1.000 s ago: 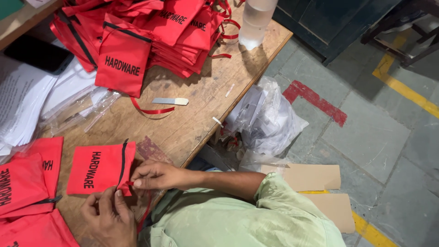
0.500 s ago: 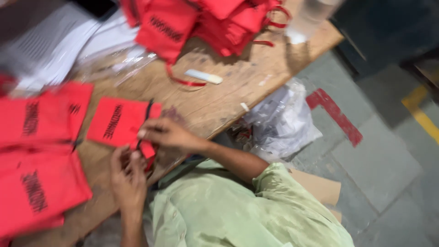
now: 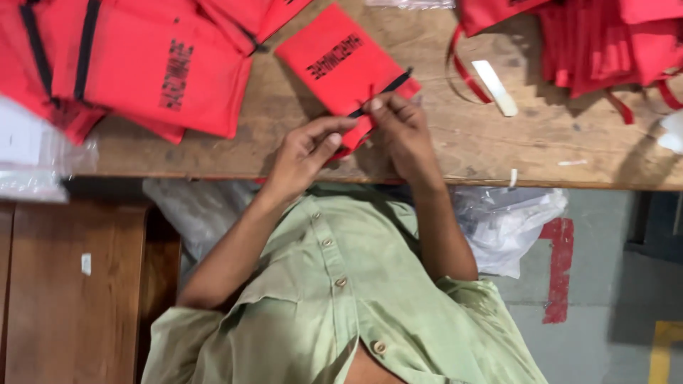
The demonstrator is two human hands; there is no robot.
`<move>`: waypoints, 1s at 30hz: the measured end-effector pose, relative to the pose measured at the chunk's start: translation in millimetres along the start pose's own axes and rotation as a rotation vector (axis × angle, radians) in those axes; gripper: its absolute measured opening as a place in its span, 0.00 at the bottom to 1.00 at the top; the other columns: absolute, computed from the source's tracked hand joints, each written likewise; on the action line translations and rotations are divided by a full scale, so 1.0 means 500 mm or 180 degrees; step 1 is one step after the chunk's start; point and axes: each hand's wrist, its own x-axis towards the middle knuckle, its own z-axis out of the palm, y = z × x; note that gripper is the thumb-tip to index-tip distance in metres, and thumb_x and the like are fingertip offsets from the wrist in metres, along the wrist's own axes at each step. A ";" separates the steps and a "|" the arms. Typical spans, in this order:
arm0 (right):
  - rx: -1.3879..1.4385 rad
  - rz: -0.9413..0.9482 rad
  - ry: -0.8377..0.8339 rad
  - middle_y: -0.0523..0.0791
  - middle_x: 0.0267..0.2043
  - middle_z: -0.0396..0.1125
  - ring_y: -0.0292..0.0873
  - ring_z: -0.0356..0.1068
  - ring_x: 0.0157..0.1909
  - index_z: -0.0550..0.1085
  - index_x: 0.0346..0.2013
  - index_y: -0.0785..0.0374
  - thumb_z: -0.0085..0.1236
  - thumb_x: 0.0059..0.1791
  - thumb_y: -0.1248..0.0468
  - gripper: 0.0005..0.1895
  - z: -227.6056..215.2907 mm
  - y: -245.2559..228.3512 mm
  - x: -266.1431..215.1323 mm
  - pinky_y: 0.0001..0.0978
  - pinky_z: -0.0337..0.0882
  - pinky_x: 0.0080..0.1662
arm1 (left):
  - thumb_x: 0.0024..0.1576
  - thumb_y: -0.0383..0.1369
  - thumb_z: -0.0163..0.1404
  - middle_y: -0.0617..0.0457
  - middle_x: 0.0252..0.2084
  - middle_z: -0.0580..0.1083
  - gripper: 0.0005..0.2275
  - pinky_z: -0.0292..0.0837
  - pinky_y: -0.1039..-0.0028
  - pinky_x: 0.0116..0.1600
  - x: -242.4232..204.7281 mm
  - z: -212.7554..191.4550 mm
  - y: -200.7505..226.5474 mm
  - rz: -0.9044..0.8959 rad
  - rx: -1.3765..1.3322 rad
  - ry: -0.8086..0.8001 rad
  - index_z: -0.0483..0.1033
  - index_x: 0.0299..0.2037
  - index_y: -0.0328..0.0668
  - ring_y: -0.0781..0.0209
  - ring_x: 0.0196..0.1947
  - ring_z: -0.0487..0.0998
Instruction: The person threads a red ribbon through the black zipper tab of a red printed pouch, pulls it through, and sets the finished pouch on a pile. They repeat this for pouches one at a time, occasionally reaching into a drawer for more ribbon.
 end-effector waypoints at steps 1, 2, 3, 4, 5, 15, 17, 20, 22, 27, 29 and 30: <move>0.0007 0.0054 -0.0037 0.40 0.32 0.69 0.31 0.66 0.28 0.75 0.43 0.64 0.54 0.59 0.61 0.09 0.011 -0.012 -0.005 0.23 0.65 0.31 | 0.66 0.29 0.48 0.57 0.52 0.78 0.12 0.78 0.78 0.47 0.002 -0.007 -0.007 -0.0019 -0.0012 0.0062 0.76 0.57 0.35 0.73 0.47 0.78; 0.0171 0.0002 -0.0177 0.42 0.36 0.71 0.33 0.69 0.34 0.74 0.45 0.66 0.53 0.59 0.62 0.08 0.022 -0.026 -0.010 0.24 0.68 0.37 | 0.65 0.26 0.48 0.56 0.53 0.77 0.13 0.79 0.77 0.50 0.005 -0.013 -0.013 0.0246 -0.0150 -0.0221 0.74 0.59 0.35 0.72 0.49 0.78; 0.0331 -0.0072 -0.0305 0.44 0.41 0.72 0.35 0.72 0.41 0.74 0.46 0.67 0.52 0.59 0.64 0.08 0.030 -0.044 -0.011 0.25 0.71 0.43 | 0.65 0.24 0.49 0.55 0.55 0.76 0.15 0.79 0.76 0.54 0.013 -0.017 -0.017 0.0523 -0.0281 -0.0530 0.72 0.61 0.35 0.71 0.51 0.78; 0.0334 -0.0040 -0.0329 0.44 0.41 0.72 0.35 0.72 0.41 0.74 0.46 0.67 0.52 0.59 0.64 0.08 0.027 -0.042 -0.007 0.25 0.71 0.43 | 0.65 0.24 0.49 0.55 0.55 0.76 0.15 0.79 0.76 0.54 0.015 -0.021 -0.018 0.0519 -0.0287 -0.0491 0.72 0.61 0.35 0.71 0.51 0.78; 0.0354 -0.0049 -0.0337 0.45 0.43 0.73 0.35 0.73 0.42 0.74 0.45 0.68 0.52 0.59 0.64 0.08 0.023 -0.040 -0.006 0.26 0.72 0.44 | 0.64 0.22 0.50 0.54 0.53 0.77 0.16 0.79 0.76 0.53 0.017 -0.023 -0.021 0.0536 -0.0235 -0.0594 0.73 0.62 0.34 0.70 0.49 0.78; 0.0362 -0.0113 -0.0421 0.47 0.42 0.73 0.37 0.73 0.44 0.74 0.45 0.69 0.53 0.60 0.63 0.10 0.022 -0.044 -0.009 0.29 0.74 0.49 | 0.63 0.25 0.58 0.56 0.40 0.79 0.12 0.79 0.80 0.44 0.035 -0.030 -0.048 0.0551 -0.0162 -0.0586 0.78 0.56 0.32 0.73 0.38 0.78; 0.0333 -0.0139 -0.0401 0.46 0.43 0.73 0.36 0.73 0.44 0.74 0.45 0.70 0.53 0.60 0.63 0.10 0.022 -0.043 -0.008 0.29 0.73 0.50 | 0.63 0.27 0.57 0.56 0.41 0.80 0.12 0.79 0.80 0.45 0.033 -0.027 -0.038 0.0510 -0.0137 -0.0570 0.78 0.55 0.33 0.74 0.39 0.79; 0.0310 -0.0167 -0.0386 0.46 0.44 0.72 0.35 0.72 0.45 0.74 0.46 0.70 0.53 0.60 0.64 0.10 0.015 -0.037 -0.008 0.28 0.73 0.51 | 0.63 0.29 0.57 0.56 0.42 0.80 0.12 0.80 0.80 0.45 0.030 -0.022 -0.028 0.0483 -0.0055 -0.0516 0.79 0.54 0.33 0.75 0.40 0.79; 0.0328 -0.0180 -0.0387 0.45 0.44 0.72 0.35 0.72 0.46 0.74 0.46 0.70 0.53 0.61 0.64 0.10 0.014 -0.037 -0.007 0.28 0.73 0.51 | 0.63 0.29 0.57 0.56 0.41 0.80 0.11 0.80 0.81 0.45 0.029 -0.021 -0.023 0.0496 0.0016 -0.0487 0.79 0.53 0.33 0.75 0.40 0.80; 0.0350 -0.0174 -0.0443 0.45 0.44 0.72 0.35 0.72 0.46 0.74 0.45 0.69 0.52 0.60 0.64 0.09 0.023 -0.046 -0.010 0.28 0.74 0.51 | 0.63 0.31 0.57 0.58 0.39 0.80 0.11 0.78 0.82 0.42 0.026 -0.019 -0.022 0.0446 0.0168 -0.0381 0.81 0.52 0.33 0.76 0.38 0.77; 0.0340 -0.0189 -0.0432 0.45 0.44 0.72 0.35 0.72 0.46 0.74 0.46 0.69 0.52 0.60 0.64 0.09 0.018 -0.041 -0.008 0.28 0.73 0.51 | 0.63 0.31 0.57 0.58 0.39 0.80 0.11 0.77 0.83 0.42 0.025 -0.020 -0.021 0.0524 0.0239 -0.0395 0.81 0.52 0.33 0.76 0.38 0.77; 0.0323 -0.0197 -0.0426 0.45 0.45 0.72 0.35 0.72 0.47 0.74 0.46 0.70 0.52 0.60 0.64 0.09 0.015 -0.038 -0.007 0.28 0.73 0.51 | 0.64 0.30 0.58 0.58 0.39 0.79 0.11 0.76 0.83 0.43 0.025 -0.021 -0.021 0.0604 0.0302 -0.0401 0.81 0.52 0.33 0.76 0.39 0.77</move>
